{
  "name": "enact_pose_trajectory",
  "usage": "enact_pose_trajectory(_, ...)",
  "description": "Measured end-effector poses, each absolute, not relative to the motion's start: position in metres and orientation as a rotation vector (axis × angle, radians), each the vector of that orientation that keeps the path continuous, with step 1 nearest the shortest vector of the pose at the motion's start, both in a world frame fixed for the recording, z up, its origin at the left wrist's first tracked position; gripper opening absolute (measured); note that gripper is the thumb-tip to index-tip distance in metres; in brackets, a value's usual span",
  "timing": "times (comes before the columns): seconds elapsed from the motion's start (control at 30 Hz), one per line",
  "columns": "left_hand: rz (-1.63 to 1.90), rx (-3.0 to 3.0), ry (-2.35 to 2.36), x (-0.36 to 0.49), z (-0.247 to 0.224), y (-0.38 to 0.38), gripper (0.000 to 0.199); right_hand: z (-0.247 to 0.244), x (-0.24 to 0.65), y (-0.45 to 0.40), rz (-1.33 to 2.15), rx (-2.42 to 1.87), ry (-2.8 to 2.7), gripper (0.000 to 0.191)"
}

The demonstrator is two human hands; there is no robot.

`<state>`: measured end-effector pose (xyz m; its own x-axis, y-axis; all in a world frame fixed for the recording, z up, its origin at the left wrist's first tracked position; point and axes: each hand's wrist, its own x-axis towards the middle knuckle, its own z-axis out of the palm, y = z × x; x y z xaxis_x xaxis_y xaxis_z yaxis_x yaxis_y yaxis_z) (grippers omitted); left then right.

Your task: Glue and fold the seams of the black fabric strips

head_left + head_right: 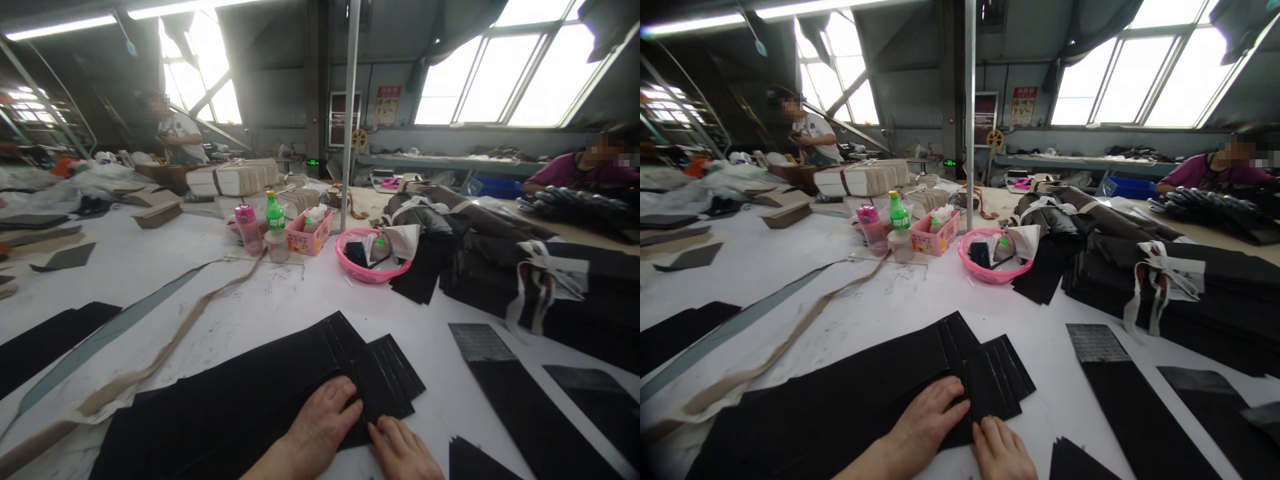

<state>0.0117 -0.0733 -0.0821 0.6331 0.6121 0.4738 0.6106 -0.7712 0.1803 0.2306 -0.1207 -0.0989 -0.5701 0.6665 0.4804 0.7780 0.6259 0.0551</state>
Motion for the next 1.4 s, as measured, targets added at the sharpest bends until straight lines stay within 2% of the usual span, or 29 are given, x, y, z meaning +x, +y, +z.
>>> enact_pose_trajectory(0.07, 0.829, 2.900, 1.035, 0.015, -0.083, -0.070, 0.019, -0.080, 0.226, -0.108, -0.054, -1.269, -2.372, 0.024)
enact_pose_trajectory(0.13, 0.826, 2.954, 0.999, 0.020, -0.087, -0.067, 0.016, -0.063, 0.220, -0.086, 0.091, -1.402, -2.229, 0.018)
enact_pose_trajectory(0.27, 0.778, 2.904, 1.078, 0.027, -0.089, -0.065, 0.013, -0.052, 0.206, -0.034, 0.064, -1.543, -2.187, 0.022)
enact_pose_trajectory(0.4, 0.594, 2.738, 1.098, 0.026, -0.063, -0.060, 0.010, -0.069, 0.199, -0.007, 0.010, -1.574, -2.218, 0.025)
enact_pose_trajectory(0.53, 0.470, 2.715, 1.263, 0.026, -0.043, -0.030, 0.021, -0.079, 0.200, -0.004, -0.047, -1.570, -2.250, 0.023)
enact_pose_trajectory(0.63, 0.387, 2.768, 1.354, 0.030, -0.052, 0.003, 0.032, -0.079, 0.203, -0.004, -0.095, -1.561, -2.289, 0.023)
enact_pose_trajectory(0.77, 0.347, 2.795, 1.329, 0.036, -0.071, 0.028, 0.037, -0.077, 0.203, -0.001, -0.173, -1.558, -2.355, 0.026)
enact_pose_trajectory(1.4, 0.175, 2.784, 1.490, 0.029, -0.058, 0.051, 0.023, -0.072, 0.199, -0.007, -0.281, -1.549, -2.465, 0.028)
